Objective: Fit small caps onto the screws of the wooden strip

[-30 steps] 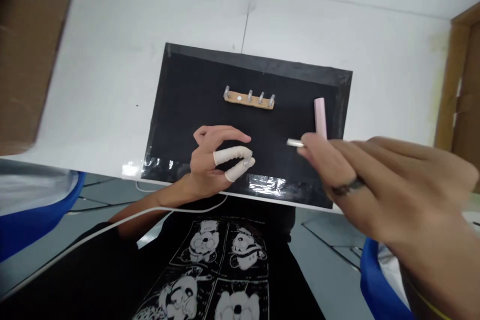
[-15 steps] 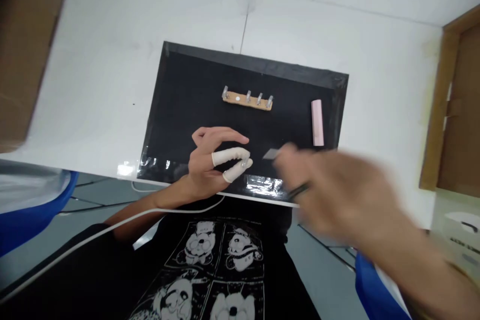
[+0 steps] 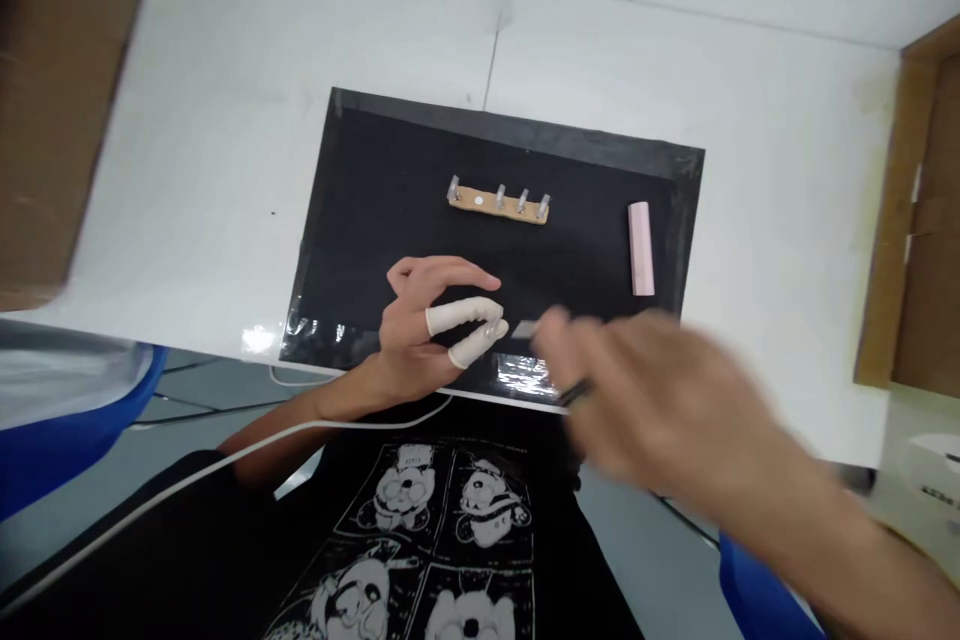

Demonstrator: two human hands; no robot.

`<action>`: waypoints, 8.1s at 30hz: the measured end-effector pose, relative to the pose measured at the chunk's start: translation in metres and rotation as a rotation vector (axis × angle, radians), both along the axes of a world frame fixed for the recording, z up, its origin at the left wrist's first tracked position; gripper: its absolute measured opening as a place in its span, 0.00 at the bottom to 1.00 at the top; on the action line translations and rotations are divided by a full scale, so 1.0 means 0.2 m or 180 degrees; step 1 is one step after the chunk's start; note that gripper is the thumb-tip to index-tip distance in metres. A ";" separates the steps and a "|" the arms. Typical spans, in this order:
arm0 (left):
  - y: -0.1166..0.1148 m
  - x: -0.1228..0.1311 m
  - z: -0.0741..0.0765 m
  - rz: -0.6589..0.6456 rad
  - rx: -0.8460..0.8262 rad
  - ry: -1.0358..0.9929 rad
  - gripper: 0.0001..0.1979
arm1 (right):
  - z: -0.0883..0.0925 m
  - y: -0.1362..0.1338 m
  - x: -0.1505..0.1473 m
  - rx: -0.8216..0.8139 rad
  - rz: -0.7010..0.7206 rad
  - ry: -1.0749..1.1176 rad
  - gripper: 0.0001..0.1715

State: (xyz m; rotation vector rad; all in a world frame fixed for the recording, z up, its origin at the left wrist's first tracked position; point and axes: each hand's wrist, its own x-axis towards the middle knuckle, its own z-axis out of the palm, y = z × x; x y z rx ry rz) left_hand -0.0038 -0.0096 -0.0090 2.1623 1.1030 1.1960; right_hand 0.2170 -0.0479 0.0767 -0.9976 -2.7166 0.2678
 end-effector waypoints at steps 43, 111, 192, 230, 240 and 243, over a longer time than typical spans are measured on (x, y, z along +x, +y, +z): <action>0.56 -0.11 -0.21 0.0177 -0.0062 0.1124 0.01 | -0.52 0.12 -0.16 -0.0207 -0.0090 0.0732 0.10; 0.53 -0.13 -0.11 0.0084 -0.0012 0.1744 0.23 | -0.64 0.12 -0.19 -0.0399 -0.0492 0.1198 0.20; 0.34 -0.30 -0.02 -0.0759 0.0220 0.1983 0.14 | -0.65 0.12 -0.18 -0.0437 -0.0674 0.1209 0.20; 0.22 -0.28 -0.18 -0.0051 -0.0225 0.1468 0.05 | -0.54 0.15 -0.11 -0.0821 -0.0964 0.1242 0.15; 0.26 -0.31 -0.21 -0.0238 -0.0149 0.1425 0.04 | -0.41 0.12 0.04 0.0155 -0.1142 -0.0611 0.18; 0.26 -0.31 -0.21 -0.0260 -0.0090 0.1364 0.04 | -0.34 0.16 -0.01 0.0028 -0.1021 -0.1166 0.11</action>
